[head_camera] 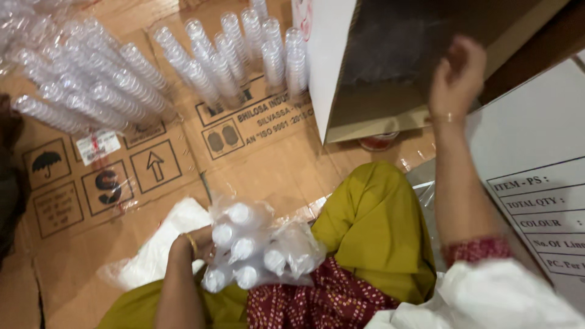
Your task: The person sits on the floor and packs stacks of clear plastic cups into clear poly bags, twisting and tying each bag closed. They place filled bags onto a pile in their lap, reach into a carton for more cup stacks, and set filled bags aside.
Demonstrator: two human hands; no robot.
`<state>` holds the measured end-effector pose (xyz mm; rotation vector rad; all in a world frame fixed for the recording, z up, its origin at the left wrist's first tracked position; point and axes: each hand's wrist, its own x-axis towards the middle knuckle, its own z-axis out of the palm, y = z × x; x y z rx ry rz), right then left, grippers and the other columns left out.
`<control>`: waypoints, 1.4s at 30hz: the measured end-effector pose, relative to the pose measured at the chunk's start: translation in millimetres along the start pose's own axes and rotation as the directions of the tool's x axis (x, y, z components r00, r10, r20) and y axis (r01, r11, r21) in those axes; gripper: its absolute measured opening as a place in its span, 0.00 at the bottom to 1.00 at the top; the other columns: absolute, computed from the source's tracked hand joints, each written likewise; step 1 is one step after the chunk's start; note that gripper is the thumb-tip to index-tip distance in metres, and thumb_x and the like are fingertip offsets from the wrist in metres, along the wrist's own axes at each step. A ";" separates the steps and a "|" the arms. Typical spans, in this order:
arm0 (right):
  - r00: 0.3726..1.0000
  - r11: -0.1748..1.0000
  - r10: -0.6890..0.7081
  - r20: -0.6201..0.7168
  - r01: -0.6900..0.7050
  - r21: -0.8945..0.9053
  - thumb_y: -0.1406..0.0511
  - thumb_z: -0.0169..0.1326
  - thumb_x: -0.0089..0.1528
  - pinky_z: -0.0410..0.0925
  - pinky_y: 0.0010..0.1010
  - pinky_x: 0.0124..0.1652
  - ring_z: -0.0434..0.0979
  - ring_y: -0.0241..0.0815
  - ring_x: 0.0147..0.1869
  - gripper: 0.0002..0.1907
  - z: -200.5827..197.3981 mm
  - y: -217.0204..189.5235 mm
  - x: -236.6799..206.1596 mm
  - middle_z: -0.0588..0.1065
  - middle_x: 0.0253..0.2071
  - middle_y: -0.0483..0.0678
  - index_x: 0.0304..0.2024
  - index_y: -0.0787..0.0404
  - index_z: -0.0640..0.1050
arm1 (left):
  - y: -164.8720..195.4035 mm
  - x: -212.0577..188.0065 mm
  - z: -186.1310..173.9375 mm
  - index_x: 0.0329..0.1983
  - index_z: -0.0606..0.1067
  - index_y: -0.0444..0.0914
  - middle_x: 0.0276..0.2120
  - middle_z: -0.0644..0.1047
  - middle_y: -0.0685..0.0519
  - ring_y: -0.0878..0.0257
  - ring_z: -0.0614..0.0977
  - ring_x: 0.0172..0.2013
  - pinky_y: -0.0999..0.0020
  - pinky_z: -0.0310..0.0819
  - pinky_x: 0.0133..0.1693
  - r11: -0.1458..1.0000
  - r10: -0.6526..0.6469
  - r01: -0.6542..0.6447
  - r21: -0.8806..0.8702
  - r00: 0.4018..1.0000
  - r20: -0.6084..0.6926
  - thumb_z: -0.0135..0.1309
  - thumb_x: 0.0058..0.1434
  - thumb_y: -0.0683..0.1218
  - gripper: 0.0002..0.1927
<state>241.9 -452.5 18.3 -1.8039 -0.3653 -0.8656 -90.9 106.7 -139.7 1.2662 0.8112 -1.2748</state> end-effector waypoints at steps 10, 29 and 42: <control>0.041 0.909 0.231 0.972 -0.366 -0.201 0.69 0.52 0.64 0.70 0.34 0.59 0.77 0.41 0.60 0.23 63.6 -119.4 -174.6 0.77 0.57 0.48 0.63 0.59 0.71 | 34.3 -10.5 24.5 0.54 0.75 0.49 0.48 0.79 0.55 0.56 0.79 0.44 0.46 0.71 0.46 0.996 0.089 -0.090 -0.008 0.991 -0.099 0.40 0.57 0.75 0.36; -0.007 0.682 0.058 0.998 -0.730 -0.045 0.71 0.68 0.51 0.74 0.32 0.50 0.75 0.38 0.54 0.43 181.0 -144.6 -261.8 0.75 0.55 0.47 0.66 0.58 0.64 | 51.4 5.6 43.9 0.54 0.77 0.34 0.49 0.80 0.39 0.46 0.79 0.50 0.54 0.73 0.53 0.223 0.893 -0.645 0.731 0.435 0.112 0.61 0.53 0.41 0.23; 0.543 0.982 0.120 0.831 -0.186 -0.020 0.67 0.71 0.47 0.65 0.41 0.62 0.69 0.54 0.66 0.43 163.9 -119.5 -241.2 0.70 0.62 0.57 0.64 0.60 0.68 | 76.8 30.7 73.8 0.55 0.76 0.38 0.48 0.80 0.49 0.52 0.80 0.48 0.60 0.77 0.49 0.511 0.851 -0.695 0.506 0.490 -0.186 0.63 0.56 0.47 0.23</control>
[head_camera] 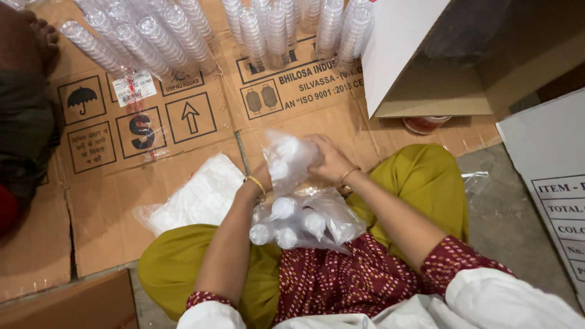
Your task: The person sits on the floor and packs stacks of clear plastic cups into clear poly bags, twisting and tying each bag closed. They place filled bags onto a pile in their lap, reach into a carton for more cup stacks, and set filled bags aside.
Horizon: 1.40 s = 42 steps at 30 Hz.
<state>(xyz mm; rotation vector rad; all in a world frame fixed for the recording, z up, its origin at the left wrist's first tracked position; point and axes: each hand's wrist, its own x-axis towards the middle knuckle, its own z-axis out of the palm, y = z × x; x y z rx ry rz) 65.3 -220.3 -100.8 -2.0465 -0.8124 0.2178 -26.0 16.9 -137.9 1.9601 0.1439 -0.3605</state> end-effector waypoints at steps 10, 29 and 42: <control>0.955 0.687 0.201 0.219 -0.296 0.663 0.72 0.66 0.52 0.75 0.38 0.57 0.75 0.41 0.60 0.40 22.2 12.2 -4.9 0.72 0.58 0.47 0.65 0.57 0.63 | -11.5 -1.3 -12.7 0.56 0.75 0.40 0.55 0.73 0.41 0.41 0.72 0.58 0.55 0.65 0.61 0.900 0.298 -0.264 0.348 0.953 -0.049 0.67 0.44 0.45 0.33; 0.992 0.767 0.069 0.103 -0.119 0.630 0.64 0.71 0.56 0.72 0.30 0.57 0.76 0.37 0.59 0.33 -63.0 -93.9 22.1 0.76 0.57 0.47 0.60 0.66 0.73 | -1.7 -9.2 -11.5 0.45 0.76 0.35 0.51 0.73 0.40 0.43 0.77 0.49 0.57 0.74 0.49 0.949 0.144 -0.091 0.302 0.977 -0.158 0.64 0.46 0.44 0.22; 0.985 0.932 -0.041 0.169 -0.024 0.363 0.63 0.71 0.57 0.75 0.36 0.60 0.79 0.41 0.62 0.36 -28.0 -101.3 33.2 0.77 0.59 0.50 0.64 0.62 0.70 | -9.8 -4.5 -10.1 0.37 0.81 0.36 0.34 0.82 0.42 0.47 0.84 0.38 0.56 0.77 0.41 0.920 0.020 0.027 0.390 0.993 -0.117 0.62 0.52 0.50 0.15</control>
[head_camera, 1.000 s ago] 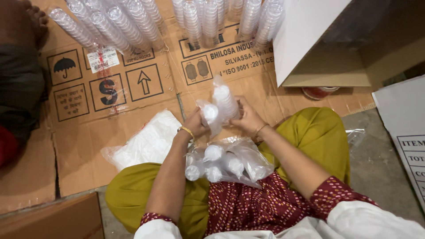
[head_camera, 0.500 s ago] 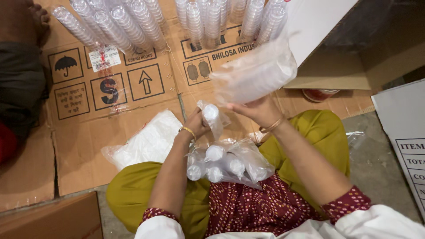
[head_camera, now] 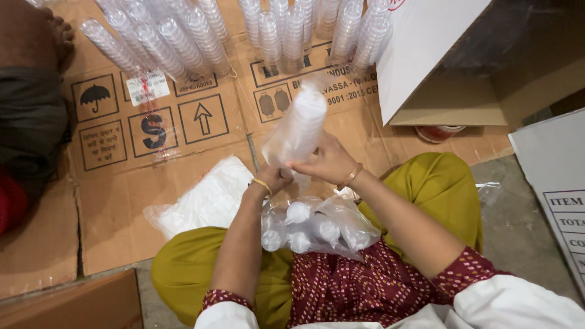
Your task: The person sits on the floor and packs stacks of clear plastic cups into clear poly bags, twisting and tying each bag closed. They place filled bags onto a pile in their lap, reach into a carton for more cup stacks, and set filled bags aside.
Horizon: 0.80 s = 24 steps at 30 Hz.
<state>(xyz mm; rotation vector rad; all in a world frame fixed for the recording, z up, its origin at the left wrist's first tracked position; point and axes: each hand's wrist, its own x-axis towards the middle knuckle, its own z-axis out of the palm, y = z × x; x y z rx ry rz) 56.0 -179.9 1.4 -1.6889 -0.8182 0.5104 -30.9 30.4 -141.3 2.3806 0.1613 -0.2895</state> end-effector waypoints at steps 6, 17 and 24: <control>0.999 0.998 0.030 0.029 -0.028 -0.059 0.60 0.71 0.54 0.71 0.36 0.60 0.77 0.43 0.64 0.47 17.6 12.6 -5.5 0.76 0.60 0.53 0.70 0.63 0.61 | -0.1 4.1 -2.5 0.51 0.78 0.37 0.52 0.78 0.39 0.43 0.77 0.53 0.54 0.71 0.53 0.966 0.254 -0.256 -0.022 0.964 -0.085 0.66 0.49 0.49 0.26; 0.996 0.975 0.054 0.069 -0.038 -0.218 0.65 0.66 0.55 0.66 0.42 0.62 0.71 0.51 0.67 0.44 13.4 32.9 -1.4 0.72 0.63 0.58 0.70 0.62 0.60 | 99.4 -38.4 -105.3 0.78 0.52 0.35 0.72 0.61 0.38 0.48 0.61 0.72 0.57 0.54 0.71 0.799 0.439 -0.490 -0.349 0.872 -0.218 0.71 0.53 0.51 0.56; 0.927 0.992 -0.090 -0.364 0.050 -0.117 0.61 0.50 0.71 0.73 0.31 0.53 0.80 0.42 0.54 0.13 -56.9 -59.6 38.2 0.80 0.51 0.50 0.55 0.59 0.77 | 115.8 -29.0 -90.4 0.75 0.55 0.35 0.63 0.74 0.42 0.52 0.76 0.63 0.60 0.67 0.65 0.810 0.352 -0.403 -0.425 0.915 -0.198 0.68 0.54 0.51 0.50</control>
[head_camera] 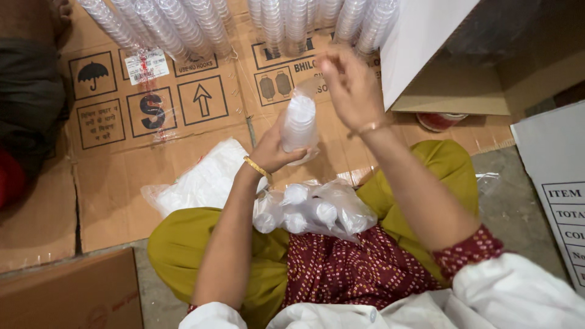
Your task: The person sits on the floor and packs stacks of clear plastic cups into clear poly bags, twisting and tying each bag closed. They place filled bags onto a pile in their lap, reach into a carton for more cup stacks, and set filled bags aside.
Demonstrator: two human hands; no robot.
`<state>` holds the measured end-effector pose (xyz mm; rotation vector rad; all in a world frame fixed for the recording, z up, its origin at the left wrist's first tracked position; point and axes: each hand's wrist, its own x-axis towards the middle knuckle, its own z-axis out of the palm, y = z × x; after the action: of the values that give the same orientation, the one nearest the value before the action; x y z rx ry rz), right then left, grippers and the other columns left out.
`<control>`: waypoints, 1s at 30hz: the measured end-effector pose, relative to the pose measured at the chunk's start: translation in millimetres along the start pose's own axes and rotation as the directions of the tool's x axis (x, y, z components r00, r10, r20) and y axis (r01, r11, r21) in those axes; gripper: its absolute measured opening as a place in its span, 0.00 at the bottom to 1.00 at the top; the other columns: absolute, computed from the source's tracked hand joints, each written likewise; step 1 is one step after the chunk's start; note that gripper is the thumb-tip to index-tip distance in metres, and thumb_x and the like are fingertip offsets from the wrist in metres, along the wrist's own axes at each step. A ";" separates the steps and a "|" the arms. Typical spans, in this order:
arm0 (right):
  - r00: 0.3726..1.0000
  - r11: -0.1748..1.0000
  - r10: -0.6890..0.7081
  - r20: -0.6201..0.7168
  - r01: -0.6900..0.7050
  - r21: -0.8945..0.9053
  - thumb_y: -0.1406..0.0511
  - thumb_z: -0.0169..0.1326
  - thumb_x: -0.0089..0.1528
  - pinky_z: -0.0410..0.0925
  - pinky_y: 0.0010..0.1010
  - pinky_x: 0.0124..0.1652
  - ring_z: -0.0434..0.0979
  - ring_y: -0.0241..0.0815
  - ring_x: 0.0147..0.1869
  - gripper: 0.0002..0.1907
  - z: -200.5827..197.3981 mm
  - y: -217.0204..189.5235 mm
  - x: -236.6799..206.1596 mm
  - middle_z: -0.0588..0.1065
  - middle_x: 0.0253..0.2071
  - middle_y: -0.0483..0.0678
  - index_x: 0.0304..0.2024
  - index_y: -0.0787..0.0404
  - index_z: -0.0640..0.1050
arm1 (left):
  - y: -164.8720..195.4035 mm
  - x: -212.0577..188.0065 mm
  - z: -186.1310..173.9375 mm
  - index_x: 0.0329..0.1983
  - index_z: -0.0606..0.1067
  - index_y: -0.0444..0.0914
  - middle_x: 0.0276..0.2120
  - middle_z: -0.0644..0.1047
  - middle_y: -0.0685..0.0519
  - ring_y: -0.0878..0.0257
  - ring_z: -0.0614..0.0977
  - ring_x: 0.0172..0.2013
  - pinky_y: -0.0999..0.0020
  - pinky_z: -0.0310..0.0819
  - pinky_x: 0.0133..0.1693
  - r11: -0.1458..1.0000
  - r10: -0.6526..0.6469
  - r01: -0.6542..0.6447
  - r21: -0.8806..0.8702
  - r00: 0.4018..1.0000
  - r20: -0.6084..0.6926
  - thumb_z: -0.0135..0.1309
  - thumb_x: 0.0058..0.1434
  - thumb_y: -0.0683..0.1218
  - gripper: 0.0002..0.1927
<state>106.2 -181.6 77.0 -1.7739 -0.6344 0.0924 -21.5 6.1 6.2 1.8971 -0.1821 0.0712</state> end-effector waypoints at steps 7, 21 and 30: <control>0.847 0.791 0.155 0.509 0.203 -0.578 0.37 0.46 0.62 0.72 0.47 0.47 0.81 0.58 0.44 0.35 49.1 -94.3 35.0 0.81 0.38 0.59 0.41 0.59 0.83 | -18.1 -5.3 6.9 0.59 0.71 0.34 0.52 0.81 0.46 0.57 0.82 0.55 0.61 0.77 0.57 0.995 -0.100 0.099 -0.015 0.993 -0.069 0.70 0.54 0.49 0.33; 0.863 0.654 0.281 0.419 0.148 -0.742 0.37 0.50 0.58 0.74 0.51 0.43 0.81 0.64 0.40 0.37 63.1 -89.0 25.6 0.78 0.32 0.66 0.30 0.66 0.84 | -18.6 -10.9 7.5 0.62 0.73 0.36 0.58 0.78 0.43 0.51 0.77 0.62 0.56 0.69 0.62 0.998 0.015 -0.016 0.066 1.000 0.014 0.68 0.59 0.48 0.29; 0.855 0.641 0.261 0.448 0.194 -0.743 0.38 0.49 0.58 0.73 0.50 0.39 0.81 0.61 0.38 0.36 69.8 -94.2 13.5 0.78 0.31 0.63 0.28 0.65 0.83 | -32.5 -31.3 16.3 0.63 0.69 0.35 0.58 0.76 0.47 0.56 0.76 0.60 0.61 0.71 0.59 0.975 -0.199 0.204 -0.084 0.978 0.060 0.63 0.59 0.47 0.30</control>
<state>56.5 -99.2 145.4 -2.6467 -1.1602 0.3964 -47.7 3.9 -33.9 1.8186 -0.0259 -0.1214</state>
